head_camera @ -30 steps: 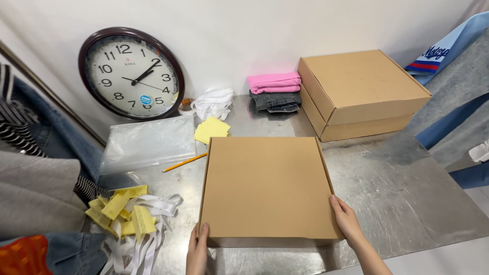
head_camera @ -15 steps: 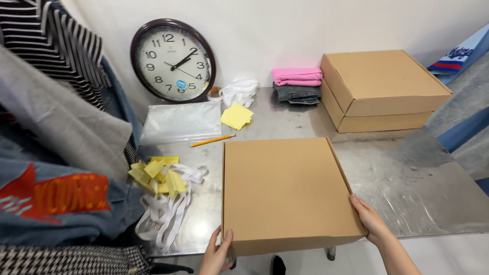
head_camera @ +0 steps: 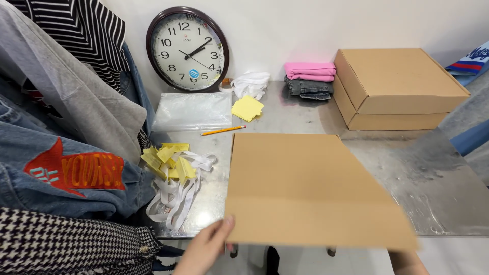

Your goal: The person picks up a cardboard box tied with a white ribbon and places it on a metal table. They untie the ribbon, open the box, and remove a plastic-wrapped item. The person then removes the item from the plastic bag, places it on the table, and folds the plastic bag.

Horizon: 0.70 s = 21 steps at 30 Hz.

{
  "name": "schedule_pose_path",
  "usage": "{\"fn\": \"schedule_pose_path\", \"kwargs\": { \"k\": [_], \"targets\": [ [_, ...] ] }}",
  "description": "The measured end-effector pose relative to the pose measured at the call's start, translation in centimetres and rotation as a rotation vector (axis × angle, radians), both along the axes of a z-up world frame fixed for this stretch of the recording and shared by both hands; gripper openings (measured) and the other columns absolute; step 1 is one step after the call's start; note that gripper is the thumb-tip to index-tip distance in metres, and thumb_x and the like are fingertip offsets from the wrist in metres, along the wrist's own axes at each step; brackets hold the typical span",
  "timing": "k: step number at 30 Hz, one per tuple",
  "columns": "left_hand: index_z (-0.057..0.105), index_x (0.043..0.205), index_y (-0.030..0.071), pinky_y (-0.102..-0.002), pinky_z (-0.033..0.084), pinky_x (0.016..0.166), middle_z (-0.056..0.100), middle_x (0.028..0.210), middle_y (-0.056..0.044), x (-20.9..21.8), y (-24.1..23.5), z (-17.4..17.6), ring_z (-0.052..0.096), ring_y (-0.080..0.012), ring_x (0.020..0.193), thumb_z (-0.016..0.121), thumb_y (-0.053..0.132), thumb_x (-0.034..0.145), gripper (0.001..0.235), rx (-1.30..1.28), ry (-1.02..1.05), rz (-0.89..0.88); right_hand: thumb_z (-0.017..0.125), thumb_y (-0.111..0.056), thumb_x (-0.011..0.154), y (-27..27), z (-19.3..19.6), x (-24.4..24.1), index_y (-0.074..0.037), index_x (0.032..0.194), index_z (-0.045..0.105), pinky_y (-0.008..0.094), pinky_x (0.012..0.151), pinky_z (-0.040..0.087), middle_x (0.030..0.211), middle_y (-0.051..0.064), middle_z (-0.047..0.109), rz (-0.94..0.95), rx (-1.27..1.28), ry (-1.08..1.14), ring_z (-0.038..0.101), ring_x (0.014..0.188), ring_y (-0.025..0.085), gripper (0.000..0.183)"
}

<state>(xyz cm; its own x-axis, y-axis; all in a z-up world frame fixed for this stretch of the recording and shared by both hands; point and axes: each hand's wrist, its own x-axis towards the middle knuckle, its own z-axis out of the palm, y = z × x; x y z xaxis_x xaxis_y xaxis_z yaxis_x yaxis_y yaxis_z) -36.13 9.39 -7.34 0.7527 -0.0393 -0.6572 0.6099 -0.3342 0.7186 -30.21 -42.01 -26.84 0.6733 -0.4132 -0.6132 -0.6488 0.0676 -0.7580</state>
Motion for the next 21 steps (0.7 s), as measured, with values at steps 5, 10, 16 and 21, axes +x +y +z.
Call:
{"fn": "schedule_pose_path", "kwargs": {
  "k": [5,10,16,21],
  "targets": [
    [0.078,0.133,0.017,-0.033,0.029,0.12,0.062,0.144,0.0,4.5,-0.1,6.1,0.051,-0.0123,0.141,0.036,0.058,0.096,0.069,0.04,-0.541,0.038,0.068,-0.013,0.087,1.7,1.6,3.8,-0.001,0.129,0.069,0.048,0.081,0.051,0.111,0.02,0.072,-0.016,0.037,-0.165,0.066,0.096,0.035,0.043],
    [0.054,0.152,0.015,-0.038,0.021,0.128,0.035,0.169,0.001,14.8,-2.3,8.1,0.028,-0.0134,0.159,0.054,0.04,0.098,0.06,-0.079,-0.837,0.054,0.066,-0.019,0.101,6.0,7.7,6.7,-0.009,0.151,0.06,0.041,0.097,0.05,0.131,0.019,0.071,-0.057,-0.004,-0.109,0.066,0.111,0.032,0.052],
    [0.007,0.167,0.022,-0.038,0.021,0.127,0.01,0.179,-0.005,27.1,-5.5,7.9,0.014,-0.0204,0.165,0.04,0.004,0.103,0.074,-0.254,-1.071,0.049,0.057,-0.008,0.104,3.2,3.1,13.0,-0.012,0.154,0.06,0.035,0.1,0.048,0.139,0.013,0.069,0.035,-0.085,-0.243,0.064,0.115,0.024,0.05],
    [0.011,0.167,0.018,-0.036,0.02,0.129,0.022,0.176,-0.008,35.4,-5.7,4.5,0.021,-0.0264,0.163,0.035,-0.009,0.096,0.08,0.0,-1.138,0.128,0.06,-0.01,0.103,3.1,2.0,17.1,-0.011,0.154,0.06,0.036,0.099,0.048,0.139,0.014,0.069,-0.003,0.004,-0.258,0.063,0.115,0.024,0.051]
  ]
}}
